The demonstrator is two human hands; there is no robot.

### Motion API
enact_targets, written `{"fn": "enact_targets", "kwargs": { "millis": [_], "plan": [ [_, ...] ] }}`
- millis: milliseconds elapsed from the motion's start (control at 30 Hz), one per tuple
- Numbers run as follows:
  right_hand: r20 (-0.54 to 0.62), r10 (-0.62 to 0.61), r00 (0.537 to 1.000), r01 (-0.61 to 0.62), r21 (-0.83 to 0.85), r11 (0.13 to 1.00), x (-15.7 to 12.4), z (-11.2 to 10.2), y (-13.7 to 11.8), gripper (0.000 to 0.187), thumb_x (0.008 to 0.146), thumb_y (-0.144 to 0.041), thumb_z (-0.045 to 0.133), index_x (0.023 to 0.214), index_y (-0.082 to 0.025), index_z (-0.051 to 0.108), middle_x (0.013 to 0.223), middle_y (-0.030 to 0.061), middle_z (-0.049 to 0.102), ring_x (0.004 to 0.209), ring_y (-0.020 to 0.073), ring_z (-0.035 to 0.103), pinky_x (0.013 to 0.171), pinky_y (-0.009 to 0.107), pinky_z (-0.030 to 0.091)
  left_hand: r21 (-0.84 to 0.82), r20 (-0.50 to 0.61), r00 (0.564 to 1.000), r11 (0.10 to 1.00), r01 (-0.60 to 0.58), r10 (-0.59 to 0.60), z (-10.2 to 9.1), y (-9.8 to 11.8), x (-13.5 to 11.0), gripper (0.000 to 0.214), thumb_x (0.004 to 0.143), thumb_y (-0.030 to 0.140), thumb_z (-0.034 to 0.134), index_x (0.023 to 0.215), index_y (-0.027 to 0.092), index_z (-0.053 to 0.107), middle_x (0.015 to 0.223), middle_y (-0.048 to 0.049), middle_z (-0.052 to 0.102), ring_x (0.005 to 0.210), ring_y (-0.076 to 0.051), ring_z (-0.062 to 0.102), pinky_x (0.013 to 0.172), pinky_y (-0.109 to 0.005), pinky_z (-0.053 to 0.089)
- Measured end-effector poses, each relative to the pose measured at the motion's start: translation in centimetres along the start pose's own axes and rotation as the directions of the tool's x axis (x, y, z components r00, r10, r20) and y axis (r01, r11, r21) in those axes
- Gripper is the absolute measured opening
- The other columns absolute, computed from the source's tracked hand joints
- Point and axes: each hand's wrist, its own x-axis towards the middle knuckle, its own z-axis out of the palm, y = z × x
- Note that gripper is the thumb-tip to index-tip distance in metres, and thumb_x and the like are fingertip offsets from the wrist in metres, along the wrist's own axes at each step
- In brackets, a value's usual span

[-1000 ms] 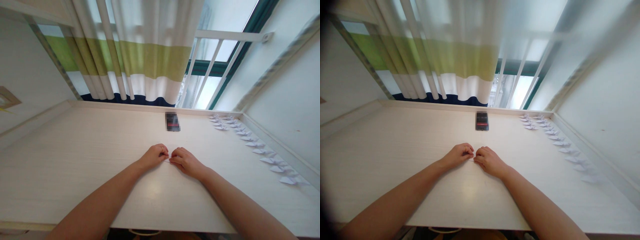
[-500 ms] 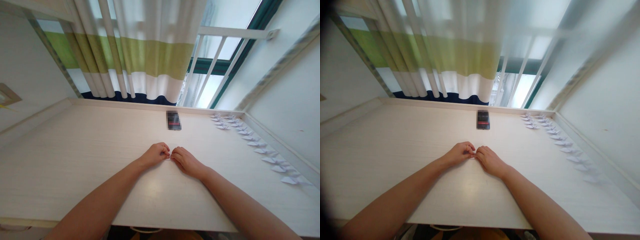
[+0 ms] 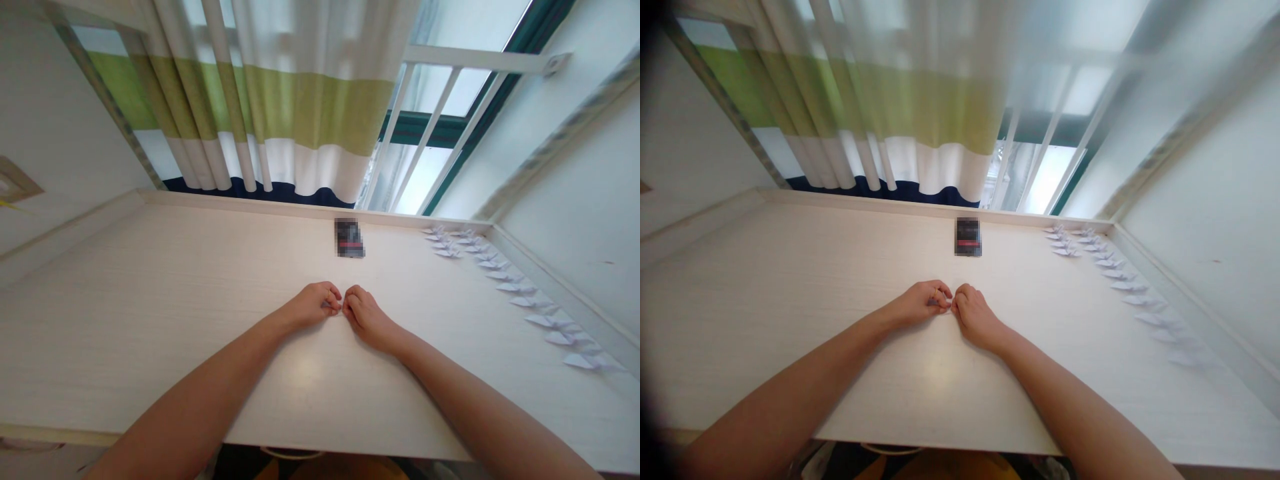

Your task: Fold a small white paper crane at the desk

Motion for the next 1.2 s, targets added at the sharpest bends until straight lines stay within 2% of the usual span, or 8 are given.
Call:
{"fn": "enact_targets", "kwargs": {
  "millis": [400,633,767,933,1200],
  "plan": [
    [0.070,0.130,0.989,-0.130,-0.004,0.991,0.59,0.02,-0.27,0.009,0.081,-0.011,0.041,0.076,-0.013,0.049,0.089,0.0111,0.048,0.083,0.0182,0.049,0.075,0.035,0.043,0.056,0.040,0.999,0.998,-0.020,0.017,-0.26,0.20,-0.07,0.014,0.067,0.011,0.055,0.066,0.015,0.068,0.092,-0.0058,0.062,0.078,-0.013,0.058,0.075,-0.025,0.044],
    [0.057,0.135,0.989,-0.138,0.057,0.989,0.60,-0.14,-0.23,0.011,0.080,-0.011,0.042,0.071,-0.015,0.046,0.085,0.0102,0.048,0.080,0.0180,0.048,0.073,0.035,0.043,0.022,0.029,0.999,1.000,-0.014,0.013,-0.36,0.00,-0.33,0.014,0.067,0.012,0.055,0.069,0.015,0.069,0.094,-0.0063,0.062,0.081,-0.014,0.057,0.076,-0.024,0.043],
    [0.047,0.142,0.989,-0.144,0.050,0.988,0.56,-0.01,-0.27,0.009,0.081,-0.011,0.041,0.074,-0.015,0.047,0.087,0.0110,0.048,0.082,0.0182,0.048,0.074,0.035,0.043,-0.030,0.020,0.999,0.999,0.033,-0.032,-0.31,0.21,-0.30,0.015,0.065,0.012,0.055,0.068,0.016,0.069,0.092,-0.0041,0.062,0.078,-0.013,0.058,0.074,-0.023,0.043],
    [0.071,0.166,0.984,-0.167,0.019,0.986,0.59,0.06,-0.38,0.010,0.081,-0.010,0.040,0.076,-0.014,0.048,0.089,0.0116,0.049,0.084,0.0182,0.048,0.076,0.034,0.042,-0.040,0.013,0.992,0.991,0.129,-0.129,-0.12,0.34,0.01,0.012,0.064,0.022,0.059,0.062,0.016,0.069,0.089,-0.0023,0.062,0.071,-0.011,0.056,0.068,-0.022,0.042],
    [0.073,0.196,0.978,-0.196,-0.012,0.981,0.59,0.13,-0.65,0.012,0.083,-0.014,0.038,0.079,-0.014,0.048,0.092,0.0117,0.048,0.083,0.0178,0.048,0.075,0.033,0.040,-0.121,0.021,0.991,0.984,0.133,-0.132,0.09,0.14,0.04,0.009,0.064,0.018,0.060,0.060,0.014,0.067,0.088,-0.0031,0.060,0.073,-0.012,0.056,0.072,-0.023,0.042]
  ]
}}
